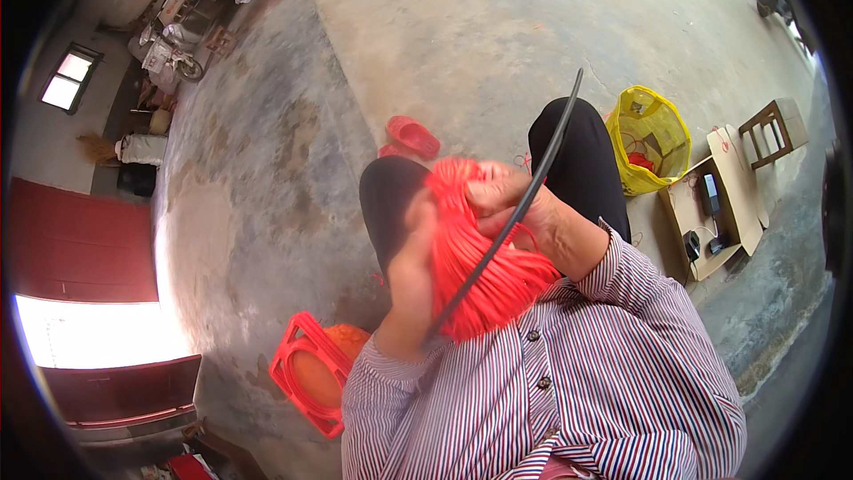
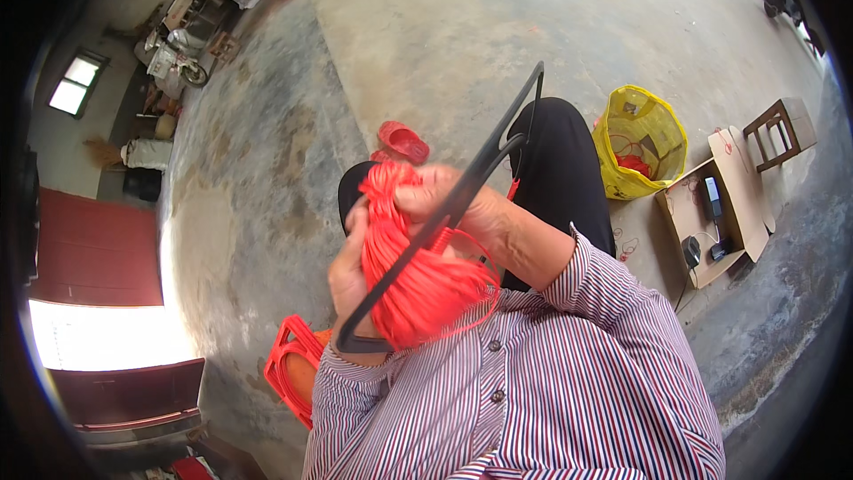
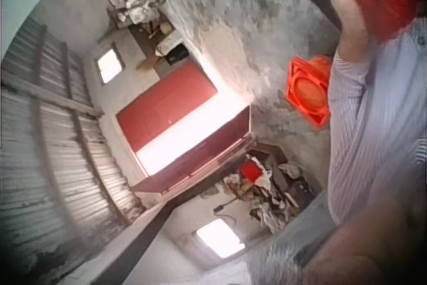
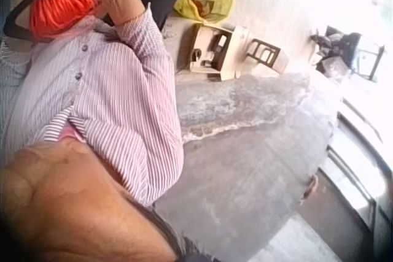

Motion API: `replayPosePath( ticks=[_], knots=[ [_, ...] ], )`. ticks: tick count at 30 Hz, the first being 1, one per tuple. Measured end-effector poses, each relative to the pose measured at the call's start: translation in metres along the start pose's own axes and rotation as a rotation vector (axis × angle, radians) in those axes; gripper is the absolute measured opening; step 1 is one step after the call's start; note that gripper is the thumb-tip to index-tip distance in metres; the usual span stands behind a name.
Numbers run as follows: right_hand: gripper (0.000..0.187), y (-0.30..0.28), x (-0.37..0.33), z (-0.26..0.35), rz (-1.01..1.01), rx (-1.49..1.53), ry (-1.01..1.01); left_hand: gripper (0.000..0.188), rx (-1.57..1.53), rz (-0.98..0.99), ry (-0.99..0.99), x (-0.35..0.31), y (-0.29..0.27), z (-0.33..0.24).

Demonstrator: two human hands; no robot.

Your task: The person weaves red plastic string onto a black plastic frame by hand.

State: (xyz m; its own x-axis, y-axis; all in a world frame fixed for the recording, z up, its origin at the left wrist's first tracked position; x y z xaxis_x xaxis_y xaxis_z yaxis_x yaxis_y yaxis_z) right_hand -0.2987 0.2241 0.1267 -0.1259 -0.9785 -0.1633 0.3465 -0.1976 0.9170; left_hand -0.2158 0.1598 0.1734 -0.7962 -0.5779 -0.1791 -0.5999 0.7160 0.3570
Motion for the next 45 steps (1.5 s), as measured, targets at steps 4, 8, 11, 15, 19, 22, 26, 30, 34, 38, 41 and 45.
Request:
replayPosePath(
  ticks=[4,8,11,15,19,22,26,30,34,38,41,45],
  knots=[
    [0.034,-0.057,0.007,0.026,-0.208,-0.147,-0.448,0.105,-0.266,0.409,-0.163,-0.009,0.003,-0.003],
    [0.034,-0.073,-0.028,0.021,-0.298,-0.397,-0.391,0.1,-0.254,0.239,-0.126,0.009,-0.026,-0.007],
    [0.046,-0.043,-0.058,0.04,-0.23,-0.223,-0.517,0.086,-0.397,0.24,-0.122,0.02,-0.032,-0.008],
    [0.04,-0.015,-0.103,0.089,0.433,0.045,-0.598,0.054,-0.447,0.369,-0.059,0.029,-0.052,-0.013],
    [0.037,-0.028,-0.152,0.113,0.425,0.159,-0.619,0.04,-0.383,0.329,-0.016,0.036,-0.076,-0.011],
    [0.044,-0.032,-0.16,0.098,0.262,0.028,-0.606,0.04,-0.371,0.252,0.008,0.033,-0.083,-0.013],
    [0.054,-0.037,-0.148,0.063,0.167,-0.098,-0.447,0.037,-0.334,0.217,0.103,0.032,-0.098,-0.016],
    [0.045,-0.119,-0.123,0.056,-0.228,0.081,-0.522,0.038,-0.432,0.243,0.029,0.038,-0.088,-0.008],
    [0.025,-0.042,-0.077,0.037,-0.284,-0.177,-0.372,0.043,-0.43,0.282,0.025,0.034,-0.071,-0.005],
    [0.032,0.036,-0.05,0.027,-0.016,-0.951,-0.38,0.07,-0.473,0.339,-0.141,0.023,-0.039,0.007],
    [0.038,0.057,-0.039,0.043,-0.394,-1.388,-0.419,0.082,-0.418,0.068,-0.152,0.018,-0.027,0.014],
    [0.031,0.055,-0.035,0.028,-0.35,-1.367,-0.518,0.09,-0.32,0.217,0.058,0.024,-0.018,0.009]
  ],
)
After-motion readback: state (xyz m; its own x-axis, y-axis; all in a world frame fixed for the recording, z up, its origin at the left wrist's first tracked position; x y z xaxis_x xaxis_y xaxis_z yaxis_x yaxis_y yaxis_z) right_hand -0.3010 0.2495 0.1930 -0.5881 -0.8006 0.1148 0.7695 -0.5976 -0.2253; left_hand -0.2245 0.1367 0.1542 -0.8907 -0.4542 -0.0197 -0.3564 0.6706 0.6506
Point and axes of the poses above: each hand's wrist, its own x-axis towards the middle knuckle, its own y-axis out of the palm, z = x × y, the point moved 6 cm from there along x, towards the middle knuckle, and after that the axes turned 10 degrees about y, right-handed, at the moved point
